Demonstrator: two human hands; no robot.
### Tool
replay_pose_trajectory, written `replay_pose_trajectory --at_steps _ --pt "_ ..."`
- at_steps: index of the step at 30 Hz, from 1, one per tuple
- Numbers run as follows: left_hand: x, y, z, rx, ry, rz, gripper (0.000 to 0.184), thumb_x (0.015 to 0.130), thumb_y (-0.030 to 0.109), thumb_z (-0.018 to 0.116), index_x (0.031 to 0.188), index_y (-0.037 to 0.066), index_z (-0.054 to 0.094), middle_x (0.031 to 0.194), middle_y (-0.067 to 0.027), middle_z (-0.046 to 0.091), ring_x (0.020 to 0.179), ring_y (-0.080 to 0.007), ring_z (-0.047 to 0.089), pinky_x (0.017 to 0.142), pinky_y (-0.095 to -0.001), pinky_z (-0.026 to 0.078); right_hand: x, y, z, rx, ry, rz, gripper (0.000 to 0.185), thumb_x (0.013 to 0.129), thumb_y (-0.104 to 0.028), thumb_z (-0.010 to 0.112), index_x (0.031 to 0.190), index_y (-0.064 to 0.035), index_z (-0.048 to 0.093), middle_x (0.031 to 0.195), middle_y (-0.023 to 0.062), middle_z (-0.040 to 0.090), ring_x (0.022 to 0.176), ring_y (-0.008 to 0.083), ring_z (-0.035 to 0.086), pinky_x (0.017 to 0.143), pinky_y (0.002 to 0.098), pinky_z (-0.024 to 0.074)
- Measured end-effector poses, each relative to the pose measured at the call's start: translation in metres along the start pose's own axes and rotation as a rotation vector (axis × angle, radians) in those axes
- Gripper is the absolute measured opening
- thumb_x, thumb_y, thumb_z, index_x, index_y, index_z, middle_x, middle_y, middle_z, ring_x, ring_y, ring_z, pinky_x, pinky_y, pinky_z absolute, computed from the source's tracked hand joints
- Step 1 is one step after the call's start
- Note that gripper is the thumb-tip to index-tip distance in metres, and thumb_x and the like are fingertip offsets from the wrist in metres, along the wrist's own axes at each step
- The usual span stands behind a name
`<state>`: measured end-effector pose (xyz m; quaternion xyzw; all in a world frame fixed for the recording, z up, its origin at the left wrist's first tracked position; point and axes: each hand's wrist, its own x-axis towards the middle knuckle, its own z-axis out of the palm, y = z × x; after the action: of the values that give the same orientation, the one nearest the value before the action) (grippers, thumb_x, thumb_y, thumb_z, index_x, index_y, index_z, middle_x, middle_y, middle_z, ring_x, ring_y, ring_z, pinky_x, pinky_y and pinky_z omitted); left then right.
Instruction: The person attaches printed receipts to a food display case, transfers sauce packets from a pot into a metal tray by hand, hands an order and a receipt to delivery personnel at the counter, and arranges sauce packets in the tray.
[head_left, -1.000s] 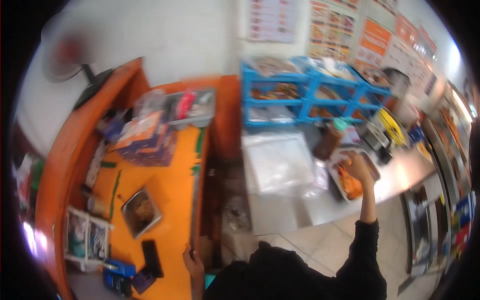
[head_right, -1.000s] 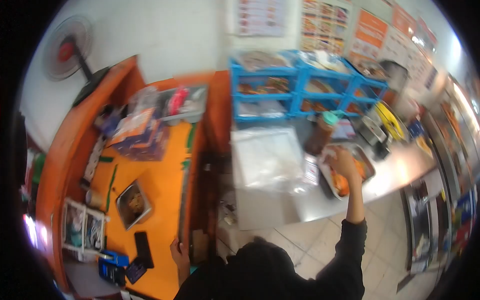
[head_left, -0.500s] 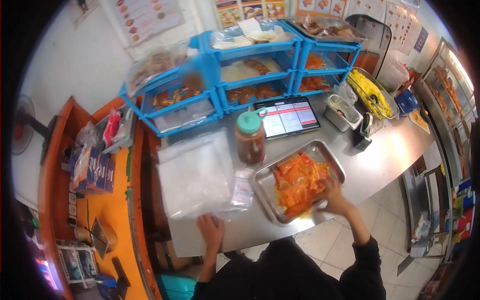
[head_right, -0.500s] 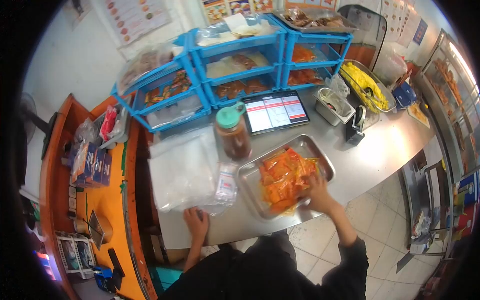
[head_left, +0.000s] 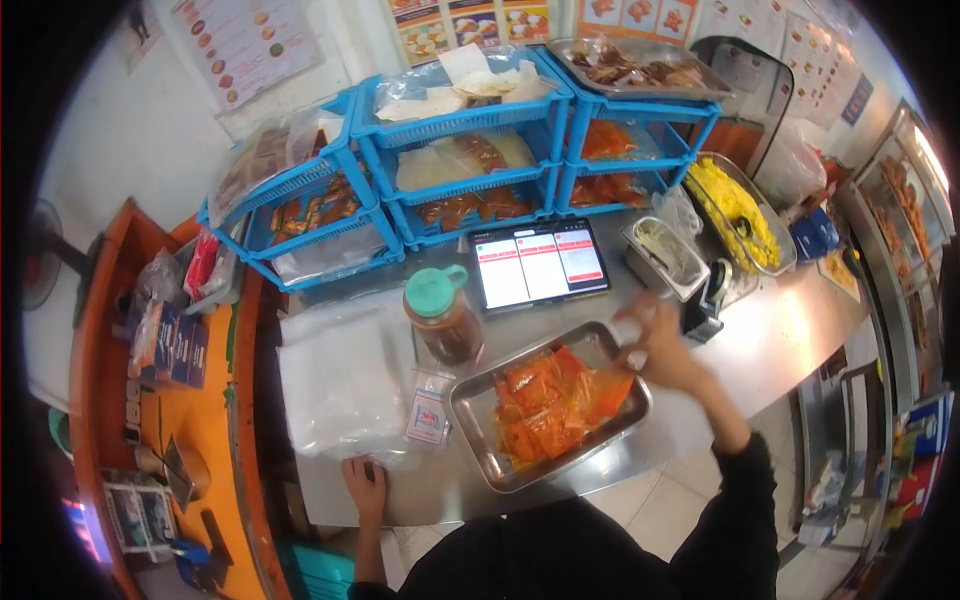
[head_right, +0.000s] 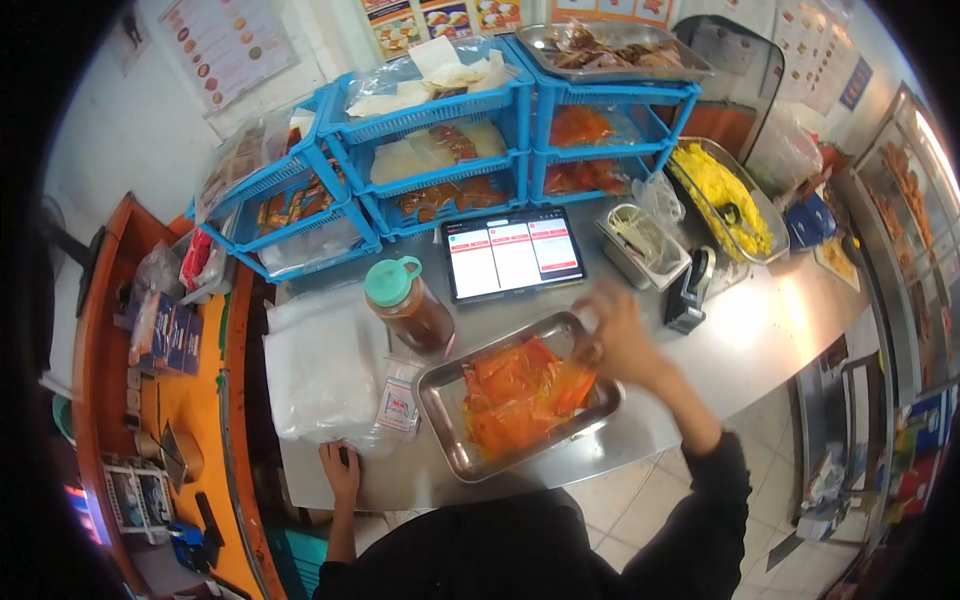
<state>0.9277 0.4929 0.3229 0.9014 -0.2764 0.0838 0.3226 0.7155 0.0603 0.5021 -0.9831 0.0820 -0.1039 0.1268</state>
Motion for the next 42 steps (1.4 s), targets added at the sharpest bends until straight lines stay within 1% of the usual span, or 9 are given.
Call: replay_pose_trajectory --at_steps 6,10,14,18,30,35,36,38,42 --pt "0.002 0.003 -0.003 0.021 0.017 0.004 0.014 0.068 0.008 0.053 0.078 0.001 0.047 0.082 -0.0165 0.042 0.079 -0.0326 0.042 0.07 -0.0401 0.035 0.114 0.091 -0.095 -0.629 0.43 0.139 0.023 0.059 -0.02 0.066 0.082 -0.0167 0.065 0.117 0.0067 0.04 0.112 0.0314 0.028 0.092 0.0459 0.0217" --pt "0.002 0.002 0.0 0.067 0.041 0.026 0.013 0.069 0.008 0.053 0.078 0.001 0.047 0.08 -0.0161 0.042 0.079 -0.0324 0.041 0.07 -0.0401 0.035 0.126 0.107 -0.078 -0.696 0.415 0.172 0.039 0.061 -0.021 0.066 0.099 -0.0182 0.058 0.115 0.0074 0.041 0.111 0.0308 0.029 0.091 0.0465 0.0225" --pt "0.002 -0.002 0.0 0.079 0.001 0.005 0.013 0.07 0.008 0.053 0.078 0.001 0.047 0.08 -0.0161 0.042 0.079 -0.0319 0.042 0.07 -0.0395 0.035 0.074 0.07 -0.004 -0.451 0.25 0.053 0.028 0.065 -0.03 0.063 0.09 -0.0166 0.061 0.115 0.011 0.039 0.106 0.0377 0.031 0.087 0.0497 0.0264" --pt "0.003 0.003 0.0 0.074 -0.009 -0.018 0.013 0.07 0.008 0.053 0.079 0.0 0.047 0.08 -0.016 0.043 0.079 -0.0316 0.042 0.07 -0.0392 0.035 0.006 0.02 0.07 -0.138 -0.263 -0.063 0.027 0.062 -0.03 0.064 0.086 -0.0194 0.063 0.112 0.0143 0.039 0.109 0.0354 0.028 0.088 0.0462 0.0257" --pt "0.001 0.001 0.001 0.053 0.001 0.002 0.014 0.07 0.007 0.052 0.08 0.0 0.046 0.081 -0.0156 0.041 0.078 -0.0314 0.042 0.068 -0.0386 0.035 0.001 0.002 0.042 -0.176 -0.172 -0.196 0.009 0.064 -0.021 0.06 0.07 -0.0165 0.064 0.108 0.0098 0.041 0.11 0.032 0.029 0.089 0.047 0.0239" --pt "0.0 -0.001 0.003 0.074 0.01 -0.005 0.014 0.07 0.008 0.052 0.079 0.0 0.046 0.081 -0.0162 0.041 0.078 -0.0321 0.041 0.069 -0.0393 0.035 0.068 0.075 -0.036 -0.5 0.313 0.035 0.004 0.06 -0.016 0.063 0.063 -0.0143 0.063 0.105 0.0094 0.042 0.107 0.0334 0.031 0.087 0.0462 0.0268" --pt "0.0 0.0 0.003 0.075 0.018 -0.004 0.014 0.07 0.008 0.052 0.079 0.0 0.046 0.081 -0.0162 0.041 0.078 -0.0321 0.041 0.069 -0.0393 0.035 0.084 0.073 -0.066 -0.483 0.243 0.149 0.01 0.059 -0.018 0.065 0.069 -0.0136 0.064 0.113 0.0095 0.04 0.108 0.0338 0.031 0.088 0.0479 0.0253" --pt "0.001 0.003 0.002 0.055 0.016 -0.031 0.014 0.07 0.009 0.052 0.078 0.0 0.045 0.081 -0.0165 0.041 0.078 -0.0322 0.041 0.069 -0.0392 0.035 0.112 0.115 -0.076 -0.732 0.514 0.176 0.026 0.059 -0.02 0.067 0.084 -0.0153 0.063 0.12 0.0092 0.036 0.11 0.034 0.029 0.089 0.0496 0.0236" --pt "0.0 -0.001 0.002 0.065 -0.013 -0.031 0.014 0.07 0.01 0.052 0.079 -0.001 0.045 0.082 -0.0168 0.041 0.078 -0.0323 0.041 0.069 -0.0391 0.035 0.107 0.123 -0.057 -0.674 0.435 0.32 0.048 0.062 -0.022 0.067 0.107 -0.0186 0.052 0.122 0.0107 0.034 0.113 0.0339 0.027 0.09 0.0498 0.0225"
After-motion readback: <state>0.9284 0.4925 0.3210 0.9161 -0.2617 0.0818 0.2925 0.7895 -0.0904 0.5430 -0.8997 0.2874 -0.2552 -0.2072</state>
